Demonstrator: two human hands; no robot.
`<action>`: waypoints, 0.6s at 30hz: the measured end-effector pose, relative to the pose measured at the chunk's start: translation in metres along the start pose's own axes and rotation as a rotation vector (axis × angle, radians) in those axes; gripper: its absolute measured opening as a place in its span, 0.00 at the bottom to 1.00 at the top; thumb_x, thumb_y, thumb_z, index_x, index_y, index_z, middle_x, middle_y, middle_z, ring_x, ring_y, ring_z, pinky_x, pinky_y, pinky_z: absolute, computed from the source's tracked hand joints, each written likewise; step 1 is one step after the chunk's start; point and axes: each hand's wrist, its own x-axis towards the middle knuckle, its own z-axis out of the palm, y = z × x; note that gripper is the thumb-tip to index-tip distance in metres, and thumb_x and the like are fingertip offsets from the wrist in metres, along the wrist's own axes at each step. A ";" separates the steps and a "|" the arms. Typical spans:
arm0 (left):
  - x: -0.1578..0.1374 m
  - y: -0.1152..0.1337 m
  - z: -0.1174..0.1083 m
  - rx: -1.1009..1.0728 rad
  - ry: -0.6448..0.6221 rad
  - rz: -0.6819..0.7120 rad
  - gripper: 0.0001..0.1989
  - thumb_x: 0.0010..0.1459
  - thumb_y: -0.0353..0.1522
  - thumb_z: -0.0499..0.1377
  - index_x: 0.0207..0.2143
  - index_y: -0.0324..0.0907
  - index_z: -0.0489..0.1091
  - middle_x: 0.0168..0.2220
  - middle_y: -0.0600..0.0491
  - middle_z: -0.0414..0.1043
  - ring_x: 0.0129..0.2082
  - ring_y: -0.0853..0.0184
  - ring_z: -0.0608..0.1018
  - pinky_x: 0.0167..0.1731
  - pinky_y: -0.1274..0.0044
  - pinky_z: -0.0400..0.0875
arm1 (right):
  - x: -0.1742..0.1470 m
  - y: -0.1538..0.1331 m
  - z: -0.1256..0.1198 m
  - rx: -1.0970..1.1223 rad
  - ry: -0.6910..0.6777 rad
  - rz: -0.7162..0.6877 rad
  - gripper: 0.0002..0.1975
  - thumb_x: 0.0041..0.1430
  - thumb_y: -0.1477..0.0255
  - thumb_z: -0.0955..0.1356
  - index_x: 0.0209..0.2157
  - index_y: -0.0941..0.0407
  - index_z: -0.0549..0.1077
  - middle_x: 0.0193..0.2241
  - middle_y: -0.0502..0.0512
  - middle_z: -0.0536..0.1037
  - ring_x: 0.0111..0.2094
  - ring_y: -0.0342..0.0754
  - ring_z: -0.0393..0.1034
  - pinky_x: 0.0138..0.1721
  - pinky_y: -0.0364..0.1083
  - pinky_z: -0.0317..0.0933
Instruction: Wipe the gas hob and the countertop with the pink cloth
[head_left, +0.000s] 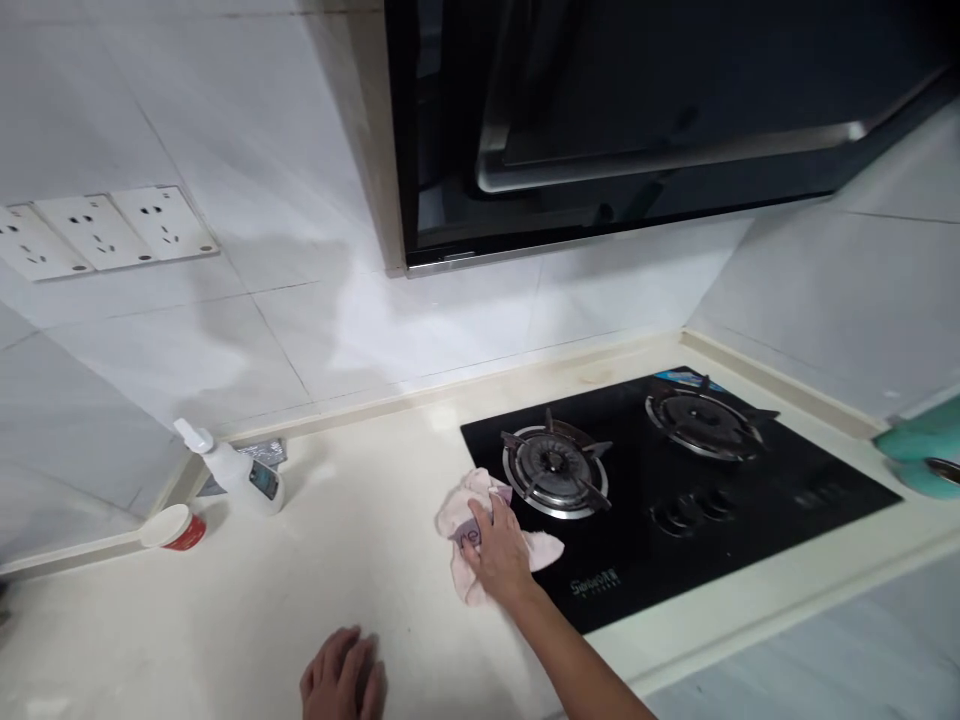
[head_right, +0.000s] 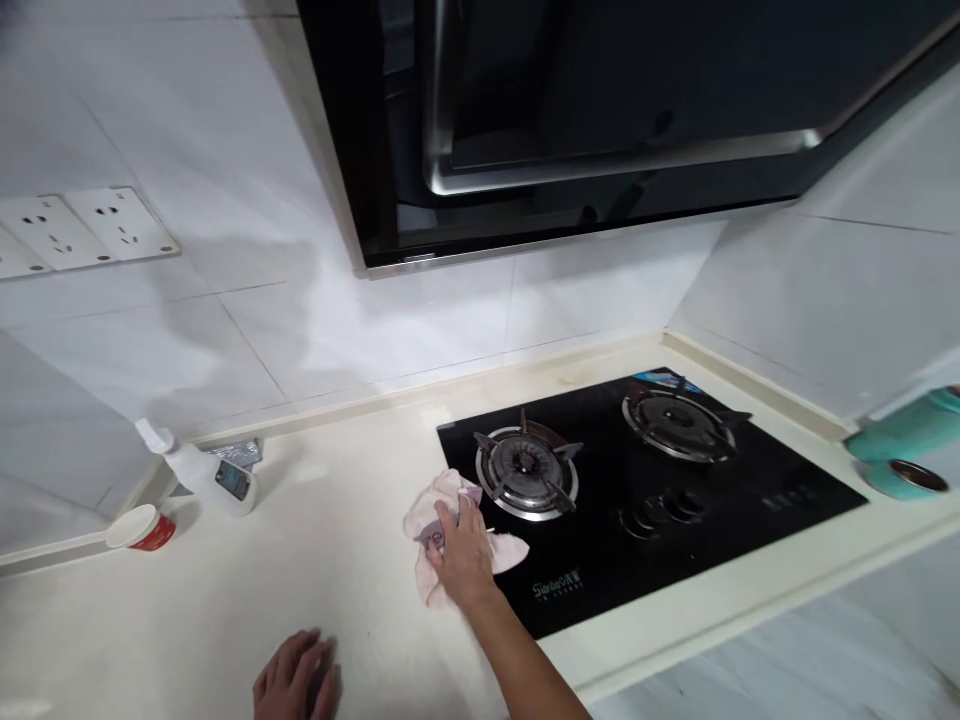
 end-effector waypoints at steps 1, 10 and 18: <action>0.001 -0.001 0.000 -0.001 -0.012 0.000 0.14 0.63 0.38 0.55 0.47 0.50 0.76 0.52 0.48 0.75 0.53 0.57 0.75 0.49 0.63 0.67 | -0.019 0.006 -0.006 -0.004 0.010 -0.027 0.31 0.55 0.70 0.70 0.61 0.52 0.65 0.64 0.63 0.60 0.63 0.63 0.57 0.63 0.61 0.54; 0.013 0.013 -0.017 -0.030 -0.091 -0.046 0.16 0.63 0.41 0.53 0.46 0.48 0.76 0.52 0.47 0.74 0.53 0.56 0.74 0.52 0.62 0.65 | -0.104 0.144 -0.077 -0.133 0.213 0.150 0.22 0.59 0.70 0.63 0.54 0.58 0.69 0.39 0.60 0.73 0.40 0.56 0.66 0.46 0.57 0.65; 0.014 0.016 -0.017 -0.025 -0.107 -0.043 0.16 0.65 0.40 0.52 0.47 0.46 0.75 0.53 0.46 0.72 0.54 0.56 0.72 0.54 0.61 0.63 | -0.121 0.205 -0.145 -0.238 0.049 0.389 0.25 0.60 0.66 0.62 0.59 0.48 0.69 0.62 0.60 0.62 0.60 0.61 0.59 0.55 0.59 0.61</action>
